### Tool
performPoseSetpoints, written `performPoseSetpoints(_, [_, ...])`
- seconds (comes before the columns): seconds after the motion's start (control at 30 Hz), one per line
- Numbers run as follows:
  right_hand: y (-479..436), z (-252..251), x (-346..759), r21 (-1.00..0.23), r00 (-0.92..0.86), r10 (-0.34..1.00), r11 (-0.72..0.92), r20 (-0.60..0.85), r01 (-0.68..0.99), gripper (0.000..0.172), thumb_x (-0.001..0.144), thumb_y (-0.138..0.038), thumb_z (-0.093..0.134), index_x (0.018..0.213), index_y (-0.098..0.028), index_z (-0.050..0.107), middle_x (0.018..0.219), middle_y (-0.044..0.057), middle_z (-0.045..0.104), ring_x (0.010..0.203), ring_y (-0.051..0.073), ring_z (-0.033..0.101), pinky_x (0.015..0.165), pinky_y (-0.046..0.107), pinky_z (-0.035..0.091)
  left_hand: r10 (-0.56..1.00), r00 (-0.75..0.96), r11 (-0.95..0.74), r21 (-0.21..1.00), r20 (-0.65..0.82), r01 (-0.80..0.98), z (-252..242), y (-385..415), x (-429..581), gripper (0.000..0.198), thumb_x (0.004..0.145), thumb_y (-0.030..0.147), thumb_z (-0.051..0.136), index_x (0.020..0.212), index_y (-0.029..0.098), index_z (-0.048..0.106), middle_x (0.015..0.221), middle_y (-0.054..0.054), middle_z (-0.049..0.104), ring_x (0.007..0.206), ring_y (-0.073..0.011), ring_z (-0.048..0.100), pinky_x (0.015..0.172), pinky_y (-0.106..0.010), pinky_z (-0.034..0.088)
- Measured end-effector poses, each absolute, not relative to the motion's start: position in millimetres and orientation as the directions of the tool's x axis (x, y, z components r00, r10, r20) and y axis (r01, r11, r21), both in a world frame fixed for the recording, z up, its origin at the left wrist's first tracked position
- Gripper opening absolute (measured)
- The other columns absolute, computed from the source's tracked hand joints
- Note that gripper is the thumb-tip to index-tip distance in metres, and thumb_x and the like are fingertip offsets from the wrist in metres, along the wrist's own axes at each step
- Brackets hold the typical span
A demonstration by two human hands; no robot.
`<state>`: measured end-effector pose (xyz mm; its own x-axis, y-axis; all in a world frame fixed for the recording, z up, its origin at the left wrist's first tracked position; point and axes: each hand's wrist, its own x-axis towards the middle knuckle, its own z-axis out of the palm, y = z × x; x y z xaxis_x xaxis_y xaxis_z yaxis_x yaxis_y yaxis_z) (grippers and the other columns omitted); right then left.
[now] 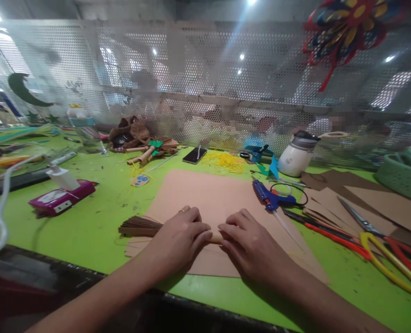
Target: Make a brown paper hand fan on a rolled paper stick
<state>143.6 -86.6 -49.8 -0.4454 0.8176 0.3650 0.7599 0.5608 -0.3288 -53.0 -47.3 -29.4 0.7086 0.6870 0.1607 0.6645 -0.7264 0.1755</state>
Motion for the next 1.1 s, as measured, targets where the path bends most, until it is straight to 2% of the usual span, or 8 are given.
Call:
performPoseSetpoints(0.1, [-87.1, -51.5, 142.5, -0.338, -0.451, 0.805, 0.578, 0.385, 0.743, 0.012, 0.089, -0.014, 0.05, 0.088, -0.015, 0.061, 0.086, 0.008, 0.055, 0.085, 0.022, 0.045, 0.073, 0.036, 0.04, 0.7, 0.698, -0.713, 0.179, 0.148, 0.678, -28.9, -45.9, -51.9, 0.037, 0.095, 0.031, 0.036, 0.082, 0.02, 0.068, 0.084, -0.006, 0.054, 0.083, -0.0204, 0.05, 0.075, -0.034, 0.041])
performPoseSetpoints(0.23, [-84.9, -54.8, 142.1, -0.349, -0.445, 0.805, 0.578, 0.393, 0.737, 0.015, 0.09, -0.013, 0.047, 0.09, -0.014, 0.062, 0.085, 0.008, 0.056, 0.083, 0.021, 0.047, 0.071, 0.035, 0.042, 0.698, 0.696, -0.716, 0.193, 0.171, 0.671, -27.9, -43.9, -51.1, 0.034, 0.096, 0.028, 0.035, 0.086, 0.019, 0.066, 0.083, -0.006, 0.055, 0.086, -0.0213, 0.05, 0.077, -0.035, 0.041])
performPoseSetpoints(0.37, [-81.8, -56.3, 142.9, -0.351, -0.43, 0.81, 0.568, 0.399, 0.744, 0.016, 0.091, -0.014, 0.048, 0.096, -0.015, 0.063, 0.087, 0.008, 0.056, 0.084, 0.021, 0.048, 0.072, 0.035, 0.043, 0.716, 0.66, -0.698, 0.218, 0.227, 0.682, -31.8, -47.8, -55.8, 0.022, 0.093, 0.029, 0.043, 0.091, 0.017, 0.061, 0.089, -0.006, 0.057, 0.088, -0.0222, 0.05, 0.079, -0.037, 0.041])
performPoseSetpoints(0.5, [-80.1, -54.2, 143.4, -0.346, -0.411, 0.83, 0.538, 0.377, 0.769, 0.015, 0.092, -0.018, 0.048, 0.09, -0.017, 0.063, 0.085, 0.007, 0.053, 0.083, 0.021, 0.048, 0.07, 0.033, 0.043, 0.719, 0.65, -0.694, 0.211, 0.246, 0.689, -38.3, -53.2, -61.0, 0.012, 0.09, 0.025, 0.047, 0.087, 0.017, 0.057, 0.092, -0.006, 0.055, 0.086, -0.0213, 0.05, 0.077, -0.036, 0.043])
performPoseSetpoints(0.63, [-78.0, -54.3, 144.3, -0.355, -0.404, 0.849, 0.514, 0.341, 0.781, 0.018, 0.093, -0.019, 0.046, 0.088, -0.018, 0.063, 0.084, 0.007, 0.052, 0.082, 0.021, 0.048, 0.069, 0.034, 0.042, 0.722, 0.649, -0.691, 0.205, 0.241, 0.693, -39.8, -49.3, -61.2, 0.02, 0.092, 0.018, 0.042, 0.083, 0.016, 0.059, 0.088, -0.006, 0.054, 0.081, -0.0184, 0.051, 0.075, -0.032, 0.044])
performPoseSetpoints(0.8, [-78.3, -56.5, 148.1, -0.424, -0.369, 0.853, 0.507, 0.368, 0.75, 0.015, 0.09, -0.016, 0.049, 0.102, -0.016, 0.058, 0.093, 0.009, 0.053, 0.087, 0.022, 0.047, 0.075, 0.037, 0.043, 0.724, 0.654, -0.689, 0.181, 0.217, 0.702, -34.2, -42.5, -61.0, 0.028, 0.093, 0.024, 0.042, 0.079, 0.016, 0.065, 0.084, -0.007, 0.056, 0.082, -0.0193, 0.052, 0.073, -0.032, 0.043])
performPoseSetpoints(0.93, [-82.7, -54.1, 146.6, -0.401, -0.355, 0.826, 0.533, 0.438, 0.745, 0.009, 0.087, -0.011, 0.05, 0.091, -0.015, 0.056, 0.092, 0.008, 0.054, 0.087, 0.023, 0.045, 0.075, 0.039, 0.041, 0.719, 0.663, -0.695, 0.196, 0.21, 0.692, -30.7, -39.1, -62.4, 0.028, 0.094, 0.027, 0.042, 0.085, 0.017, 0.067, 0.085, -0.007, 0.057, 0.084, -0.0197, 0.052, 0.076, -0.033, 0.043])
performPoseSetpoints(1.1, [-79.3, -53.1, 141.5, -0.358, -0.393, 0.814, 0.551, 0.427, 0.753, 0.017, 0.091, -0.01, 0.044, 0.089, -0.016, 0.06, 0.087, 0.008, 0.054, 0.083, 0.022, 0.045, 0.071, 0.037, 0.04, 0.684, 0.696, -0.728, 0.242, 0.216, 0.641, -28.6, -33.7, -63.4, 0.031, 0.095, 0.026, 0.037, 0.087, 0.017, 0.066, 0.086, -0.006, 0.055, 0.086, -0.0195, 0.052, 0.079, -0.034, 0.043])
